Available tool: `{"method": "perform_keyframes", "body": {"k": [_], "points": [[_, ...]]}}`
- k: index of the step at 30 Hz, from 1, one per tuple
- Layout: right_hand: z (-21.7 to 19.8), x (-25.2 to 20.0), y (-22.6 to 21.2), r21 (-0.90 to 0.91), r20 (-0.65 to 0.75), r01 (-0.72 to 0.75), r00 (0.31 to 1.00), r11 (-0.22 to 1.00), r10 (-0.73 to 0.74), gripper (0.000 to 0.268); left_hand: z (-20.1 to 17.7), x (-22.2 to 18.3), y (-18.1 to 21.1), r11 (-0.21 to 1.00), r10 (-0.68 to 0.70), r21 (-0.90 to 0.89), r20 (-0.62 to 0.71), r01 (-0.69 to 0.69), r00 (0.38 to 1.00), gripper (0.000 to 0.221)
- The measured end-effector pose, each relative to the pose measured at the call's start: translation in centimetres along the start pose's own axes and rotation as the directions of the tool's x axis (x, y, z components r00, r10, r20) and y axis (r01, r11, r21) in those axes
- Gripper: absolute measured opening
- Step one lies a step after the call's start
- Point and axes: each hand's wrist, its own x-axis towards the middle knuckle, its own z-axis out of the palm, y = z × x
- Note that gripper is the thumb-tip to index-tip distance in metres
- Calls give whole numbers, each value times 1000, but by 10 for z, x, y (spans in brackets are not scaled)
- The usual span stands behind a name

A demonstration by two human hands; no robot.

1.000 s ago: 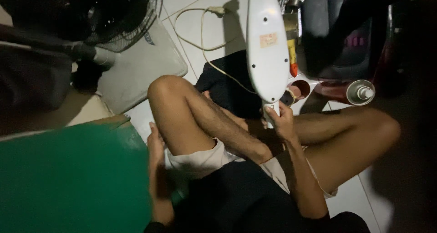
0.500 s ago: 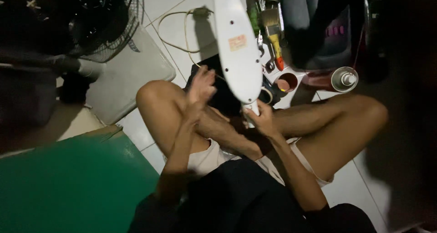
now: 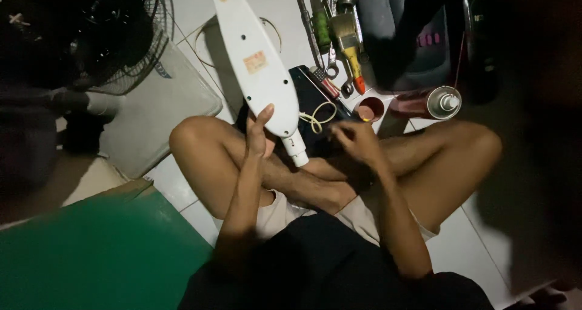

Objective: Disassembling a small electronic appliance by removing screws and opening the plastic housing to inspect internal components

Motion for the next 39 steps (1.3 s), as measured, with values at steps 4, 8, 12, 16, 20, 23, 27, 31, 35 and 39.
{"method": "perform_keyframes", "body": {"k": [4, 8, 12, 16, 20, 23, 27, 31, 35, 39], "points": [[10, 20, 55, -568, -155, -175, 982, 805, 104, 19, 0, 3, -6, 998, -20, -65, -60, 16, 998, 61], [27, 30, 31, -688, -209, -434, 886, 582, 414, 53, 1, -2, -8, 995, -73, -71, -123, 65, 990, 63], [46, 28, 118, -794, -252, -345, 936, 500, 245, 50, -4, -4, -19, 998, -28, -58, -63, 25, 998, 69], [43, 31, 106, -847, -316, -296, 948, 442, 30, 30, -1, 0, -22, 1000, 11, -17, -45, -11, 999, 73], [19, 9, 65, -944, -204, -147, 964, 295, -172, 38, 13, -11, -6, 998, 48, 40, -11, -48, 999, 78], [2, -7, 8, -645, -387, -72, 889, 761, -244, 52, -8, 0, -35, 999, 5, 54, -43, -3, 999, 98], [-35, -45, -42, -392, -571, 90, 756, 916, -319, 47, 2, -4, -38, 998, 8, 57, -49, -5, 999, 102], [-65, -91, -52, -424, -654, 157, 628, 892, -422, 40, 6, -3, -30, 988, 101, 112, 27, -103, 995, 101], [-58, -129, -89, -174, -824, 338, 464, 925, -325, 54, -5, 3, -45, 985, 115, 126, 43, -119, 992, 91], [-49, -127, -89, -106, -869, 553, 352, 826, -347, 51, -2, -3, -40, 968, 161, 187, 56, -169, 985, 99]]}}
